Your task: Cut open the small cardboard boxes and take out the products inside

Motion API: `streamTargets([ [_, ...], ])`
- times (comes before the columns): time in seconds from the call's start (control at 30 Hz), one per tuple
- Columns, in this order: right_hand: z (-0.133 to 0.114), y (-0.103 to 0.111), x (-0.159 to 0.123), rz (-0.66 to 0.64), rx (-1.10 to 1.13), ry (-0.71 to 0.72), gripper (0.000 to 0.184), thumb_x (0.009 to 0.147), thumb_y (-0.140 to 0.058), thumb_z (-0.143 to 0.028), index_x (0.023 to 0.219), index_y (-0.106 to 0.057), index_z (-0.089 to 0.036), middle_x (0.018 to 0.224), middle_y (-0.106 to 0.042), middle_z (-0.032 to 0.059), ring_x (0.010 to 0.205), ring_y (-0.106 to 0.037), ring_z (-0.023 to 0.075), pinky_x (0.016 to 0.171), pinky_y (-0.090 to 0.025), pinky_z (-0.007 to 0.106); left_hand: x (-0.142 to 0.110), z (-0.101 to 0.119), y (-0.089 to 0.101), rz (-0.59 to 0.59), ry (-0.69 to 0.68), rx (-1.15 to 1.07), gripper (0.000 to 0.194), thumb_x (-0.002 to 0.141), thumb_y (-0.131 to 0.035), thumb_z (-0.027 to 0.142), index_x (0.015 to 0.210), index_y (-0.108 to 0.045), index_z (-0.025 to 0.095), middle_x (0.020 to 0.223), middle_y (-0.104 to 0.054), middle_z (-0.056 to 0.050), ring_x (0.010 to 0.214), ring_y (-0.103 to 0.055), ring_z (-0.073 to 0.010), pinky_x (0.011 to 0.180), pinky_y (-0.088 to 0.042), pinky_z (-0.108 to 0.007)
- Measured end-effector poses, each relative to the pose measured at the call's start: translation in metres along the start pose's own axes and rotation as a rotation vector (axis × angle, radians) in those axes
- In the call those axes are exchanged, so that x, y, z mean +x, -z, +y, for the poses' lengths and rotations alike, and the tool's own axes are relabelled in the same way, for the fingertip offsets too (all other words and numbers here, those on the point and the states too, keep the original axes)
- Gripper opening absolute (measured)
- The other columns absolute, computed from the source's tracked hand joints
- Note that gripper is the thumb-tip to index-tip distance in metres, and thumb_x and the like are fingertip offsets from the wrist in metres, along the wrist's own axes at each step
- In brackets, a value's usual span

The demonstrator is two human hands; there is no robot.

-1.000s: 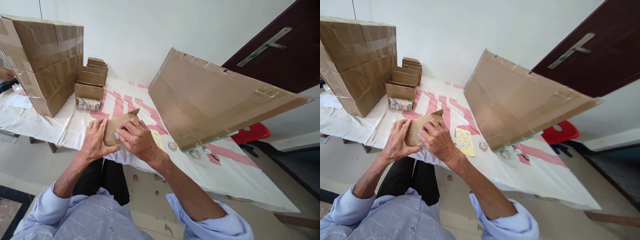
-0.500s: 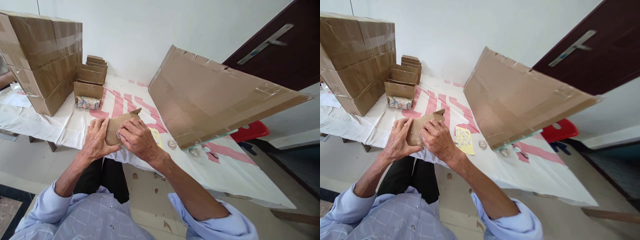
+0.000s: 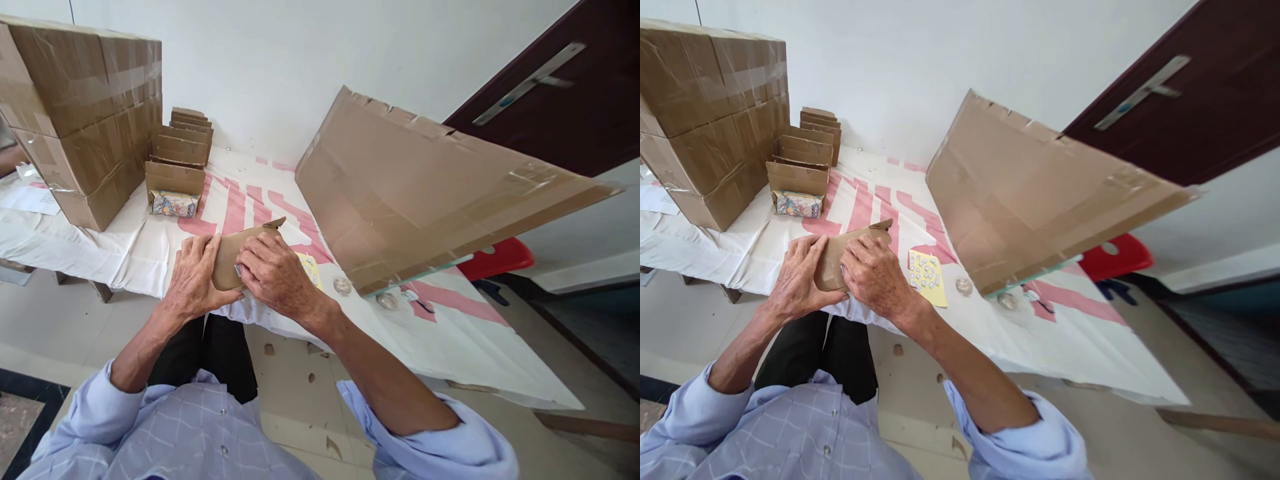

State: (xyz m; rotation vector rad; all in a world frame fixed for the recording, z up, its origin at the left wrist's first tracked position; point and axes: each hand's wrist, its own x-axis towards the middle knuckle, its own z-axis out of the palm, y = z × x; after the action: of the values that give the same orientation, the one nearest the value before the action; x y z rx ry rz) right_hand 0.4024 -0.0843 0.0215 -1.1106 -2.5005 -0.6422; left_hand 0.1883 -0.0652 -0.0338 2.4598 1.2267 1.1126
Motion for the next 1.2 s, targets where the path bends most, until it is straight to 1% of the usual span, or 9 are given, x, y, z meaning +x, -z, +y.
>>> streamTargets([
  [0.17, 0.001, -0.001, -0.001, 0.015, 0.008, 0.002, 0.027, 0.107, -0.054, -0.011, 0.093, -0.075, -0.019, 0.097, -0.071, 0.0116, 0.100, -0.056, 0.0295, 0.090, -0.044, 0.043, 0.002, 0.008, 0.003, -0.034, 0.017, 0.037, 0.107, 0.069, -0.097, 0.048, 0.160, -0.047, 0.021, 0.150, -0.060, -0.020, 0.136, -0.055, -0.0470, 0.112, -0.052, -0.066],
  [0.3, 0.003, -0.001, -0.002, 0.001, 0.032, -0.007, 0.025, 0.106, -0.054, -0.010, 0.093, -0.074, -0.020, 0.097, -0.070, 0.0115, 0.101, -0.055, 0.0301, 0.094, -0.044, 0.044, 0.003, 0.013, 0.004, -0.046, 0.024, 0.052, 0.101, 0.070, -0.095, 0.045, 0.156, -0.051, 0.017, 0.148, -0.060, -0.022, 0.136, -0.055, -0.0469, 0.111, -0.053, -0.065],
  [0.4, 0.003, -0.001, -0.002, -0.004, 0.031, 0.002, 0.025, 0.106, -0.054, -0.010, 0.093, -0.074, -0.019, 0.098, -0.071, 0.0117, 0.101, -0.055, 0.0300, 0.095, -0.043, 0.044, 0.002, 0.012, 0.004, -0.052, 0.008, 0.044, 0.103, 0.070, -0.096, 0.046, 0.157, -0.050, 0.016, 0.149, -0.059, -0.023, 0.136, -0.056, -0.0464, 0.112, -0.053, -0.065],
  [0.47, 0.002, 0.000, -0.002, -0.006, 0.045, 0.011, 0.025, 0.106, -0.054, -0.010, 0.093, -0.074, -0.019, 0.098, -0.071, 0.0117, 0.100, -0.055, 0.0294, 0.093, -0.043, 0.044, 0.002, 0.009, 0.004, -0.042, -0.001, 0.035, 0.106, 0.070, -0.095, 0.047, 0.160, -0.048, 0.016, 0.151, -0.058, -0.023, 0.137, -0.055, -0.0463, 0.113, -0.052, -0.065],
  [0.6, 0.003, 0.001, -0.006, -0.008, 0.144, 0.014, 0.026, 0.107, -0.053, -0.011, 0.093, -0.072, -0.020, 0.098, -0.072, 0.0099, 0.096, -0.055, 0.0272, 0.088, -0.043, 0.042, 0.001, 0.004, 0.005, -0.016, -0.001, 0.034, 0.104, 0.075, -0.092, 0.049, 0.163, -0.045, 0.020, 0.151, -0.057, -0.021, 0.137, -0.054, -0.0455, 0.114, -0.052, -0.065],
  [0.73, 0.009, 0.000, -0.010, 0.058, 0.168, -0.025, 0.027, 0.109, -0.050, -0.011, 0.107, -0.075, -0.019, 0.106, -0.074, 0.0109, 0.103, -0.058, 0.0282, 0.095, -0.046, 0.042, -0.001, 0.002, 0.005, -0.059, -0.006, 0.054, 0.117, 0.068, -0.096, 0.047, 0.166, -0.039, 0.019, 0.153, -0.055, -0.022, 0.138, -0.052, -0.0476, 0.113, -0.052, -0.068],
  [0.8, 0.010, 0.000, -0.011, 0.065, 0.138, -0.028, 0.027, 0.109, -0.052, -0.010, 0.112, -0.076, -0.019, 0.108, -0.075, 0.0112, 0.105, -0.059, 0.0288, 0.094, -0.045, 0.042, -0.002, 0.001, 0.004, -0.059, 0.001, 0.053, 0.118, 0.067, -0.095, 0.044, 0.168, -0.037, 0.020, 0.153, -0.054, -0.022, 0.139, -0.052, -0.0477, 0.114, -0.051, -0.069],
  [0.97, 0.005, 0.001, -0.012, 0.033, 0.106, -0.023, 0.025, 0.107, -0.055, -0.008, 0.105, -0.076, -0.020, 0.105, -0.074, 0.0104, 0.101, -0.057, 0.0276, 0.088, -0.044, 0.041, -0.003, 0.001, 0.003, -0.044, -0.017, 0.033, 0.115, 0.069, -0.092, 0.043, 0.168, -0.037, 0.019, 0.153, -0.054, -0.021, 0.137, -0.052, -0.0457, 0.119, -0.047, -0.070],
  [1.2, 0.002, -0.002, -0.012, 0.024, 0.089, -0.030, 0.026, 0.106, -0.053, -0.006, 0.100, -0.075, -0.019, 0.102, -0.072, 0.0101, 0.098, -0.055, 0.0272, 0.086, -0.041, 0.041, -0.006, 0.005, 0.003, -0.041, -0.016, 0.034, 0.108, 0.071, -0.088, 0.041, 0.165, -0.040, 0.018, 0.150, -0.055, -0.021, 0.135, -0.052, -0.0451, 0.117, -0.049, -0.069],
])
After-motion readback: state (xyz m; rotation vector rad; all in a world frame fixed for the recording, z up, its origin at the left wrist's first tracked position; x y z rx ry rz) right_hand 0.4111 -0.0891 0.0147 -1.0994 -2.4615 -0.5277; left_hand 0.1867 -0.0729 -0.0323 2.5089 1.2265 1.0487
